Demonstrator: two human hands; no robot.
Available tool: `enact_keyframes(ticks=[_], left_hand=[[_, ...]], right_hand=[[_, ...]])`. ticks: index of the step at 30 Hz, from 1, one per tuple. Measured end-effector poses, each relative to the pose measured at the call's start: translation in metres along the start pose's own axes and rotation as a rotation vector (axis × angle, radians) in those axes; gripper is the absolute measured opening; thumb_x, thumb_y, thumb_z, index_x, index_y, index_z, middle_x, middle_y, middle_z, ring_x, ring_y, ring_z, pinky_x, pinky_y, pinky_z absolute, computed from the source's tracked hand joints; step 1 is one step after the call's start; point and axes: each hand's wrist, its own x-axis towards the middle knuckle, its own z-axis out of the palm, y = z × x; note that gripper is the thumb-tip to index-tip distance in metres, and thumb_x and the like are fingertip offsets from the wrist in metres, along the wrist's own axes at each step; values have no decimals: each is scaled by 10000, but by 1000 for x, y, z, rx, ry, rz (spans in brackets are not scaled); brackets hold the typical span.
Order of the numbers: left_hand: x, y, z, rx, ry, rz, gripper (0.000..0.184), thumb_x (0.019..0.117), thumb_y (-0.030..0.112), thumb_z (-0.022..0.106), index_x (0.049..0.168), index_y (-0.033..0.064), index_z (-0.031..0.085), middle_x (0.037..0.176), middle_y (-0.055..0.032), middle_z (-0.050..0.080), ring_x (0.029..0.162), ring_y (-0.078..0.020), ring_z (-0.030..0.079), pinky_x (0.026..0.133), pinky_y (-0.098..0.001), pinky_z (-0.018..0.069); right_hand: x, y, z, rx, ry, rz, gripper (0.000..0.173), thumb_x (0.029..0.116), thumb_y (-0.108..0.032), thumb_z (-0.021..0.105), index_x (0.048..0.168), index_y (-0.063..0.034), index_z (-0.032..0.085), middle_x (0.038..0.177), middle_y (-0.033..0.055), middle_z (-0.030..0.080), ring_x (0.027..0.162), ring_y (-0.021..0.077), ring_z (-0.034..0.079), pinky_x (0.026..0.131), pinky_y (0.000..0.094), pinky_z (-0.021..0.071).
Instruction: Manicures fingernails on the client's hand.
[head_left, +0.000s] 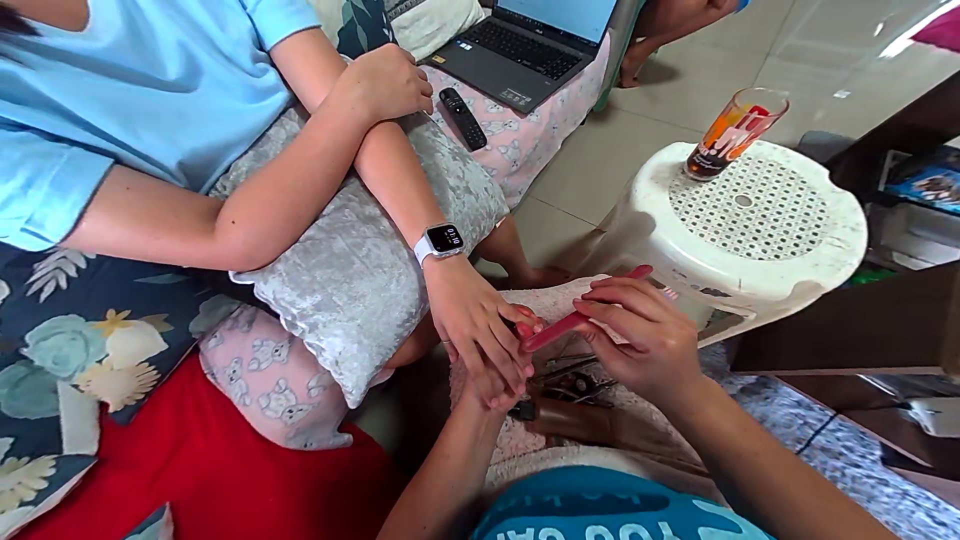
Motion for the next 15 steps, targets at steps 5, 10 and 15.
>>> enact_keyframes(ticks=[5, 10, 15], left_hand=[[3, -4, 0, -9, -30, 22, 165, 973, 112, 648, 1079, 10, 721, 1057, -132, 730, 949, -208, 719, 853, -316, 586], [1, -3, 3, 8, -35, 48, 159, 969, 105, 644, 1070, 13, 724, 1033, -120, 735, 986, -210, 713, 927, -341, 565], [2, -3, 5, -18, -45, 39, 179, 1003, 124, 598, 1060, 15, 727, 992, -112, 736, 968, -216, 712, 913, -337, 561]], right_hand=[[-2, -6, -2, -8, -37, 28, 271, 966, -358, 670, 969, -119, 797, 975, 70, 755, 983, 203, 702, 829, 353, 573], [-4, -2, -3, -7, -45, 78, 303, 963, -386, 663, 948, -114, 795, 949, 67, 757, 926, 194, 712, 777, 357, 583], [-1, 23, -22, -18, -105, 264, 344, 934, -425, 680, 923, -105, 803, 920, 87, 757, 829, 221, 715, 688, 445, 573]])
